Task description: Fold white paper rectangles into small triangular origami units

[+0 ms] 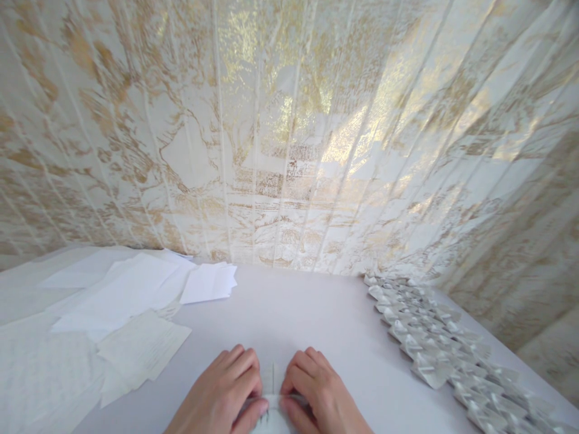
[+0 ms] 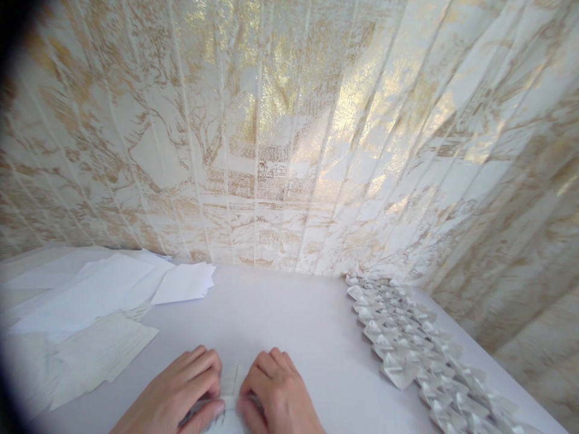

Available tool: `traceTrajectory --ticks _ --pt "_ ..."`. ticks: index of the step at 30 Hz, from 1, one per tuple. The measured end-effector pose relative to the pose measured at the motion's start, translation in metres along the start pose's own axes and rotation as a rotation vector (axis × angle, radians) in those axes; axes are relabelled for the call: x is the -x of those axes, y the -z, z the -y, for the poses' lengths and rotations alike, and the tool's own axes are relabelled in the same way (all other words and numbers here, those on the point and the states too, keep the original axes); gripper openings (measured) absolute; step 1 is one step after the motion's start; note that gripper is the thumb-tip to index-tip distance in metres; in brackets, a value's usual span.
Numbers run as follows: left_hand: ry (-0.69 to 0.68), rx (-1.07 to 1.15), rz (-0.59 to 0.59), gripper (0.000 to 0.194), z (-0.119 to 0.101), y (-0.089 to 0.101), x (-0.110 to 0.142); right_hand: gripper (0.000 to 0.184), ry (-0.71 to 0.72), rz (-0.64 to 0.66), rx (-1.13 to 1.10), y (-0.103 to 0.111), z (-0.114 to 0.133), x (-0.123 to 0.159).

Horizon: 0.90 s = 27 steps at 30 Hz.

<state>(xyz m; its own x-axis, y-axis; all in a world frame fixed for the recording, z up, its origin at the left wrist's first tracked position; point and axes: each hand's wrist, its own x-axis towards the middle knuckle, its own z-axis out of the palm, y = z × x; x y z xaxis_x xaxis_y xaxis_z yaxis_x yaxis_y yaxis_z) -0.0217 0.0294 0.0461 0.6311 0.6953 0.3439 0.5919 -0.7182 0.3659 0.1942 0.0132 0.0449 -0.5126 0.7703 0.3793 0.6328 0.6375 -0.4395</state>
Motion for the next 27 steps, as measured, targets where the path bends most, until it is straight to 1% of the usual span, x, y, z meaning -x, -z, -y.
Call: traceTrajectory --ticks 4,11,18,22,24,27 --pt "0.003 0.004 0.014 0.014 -0.002 0.003 -0.002 0.019 -0.07 0.06 -0.008 0.003 0.002 -0.001" --pt "-0.011 0.019 -0.018 0.014 0.004 -0.006 -0.001 0.019 -0.143 0.037 -0.016 0.0 0.003 -0.003" --pt "0.053 -0.029 0.035 0.014 -0.007 0.002 -0.003 0.019 -0.226 0.075 0.031 0.001 0.009 -0.007" --pt "0.018 0.009 -0.012 0.012 -0.002 -0.004 -0.002 0.022 -0.272 0.079 0.055 -0.001 0.011 -0.009" --pt "0.024 0.035 -0.036 0.012 0.0 -0.007 -0.002 0.023 -0.282 0.063 0.054 -0.003 0.012 -0.01" --pt "0.064 0.064 -0.052 0.017 -0.005 -0.007 -0.001 0.023 -0.299 0.047 0.028 -0.004 0.013 -0.01"
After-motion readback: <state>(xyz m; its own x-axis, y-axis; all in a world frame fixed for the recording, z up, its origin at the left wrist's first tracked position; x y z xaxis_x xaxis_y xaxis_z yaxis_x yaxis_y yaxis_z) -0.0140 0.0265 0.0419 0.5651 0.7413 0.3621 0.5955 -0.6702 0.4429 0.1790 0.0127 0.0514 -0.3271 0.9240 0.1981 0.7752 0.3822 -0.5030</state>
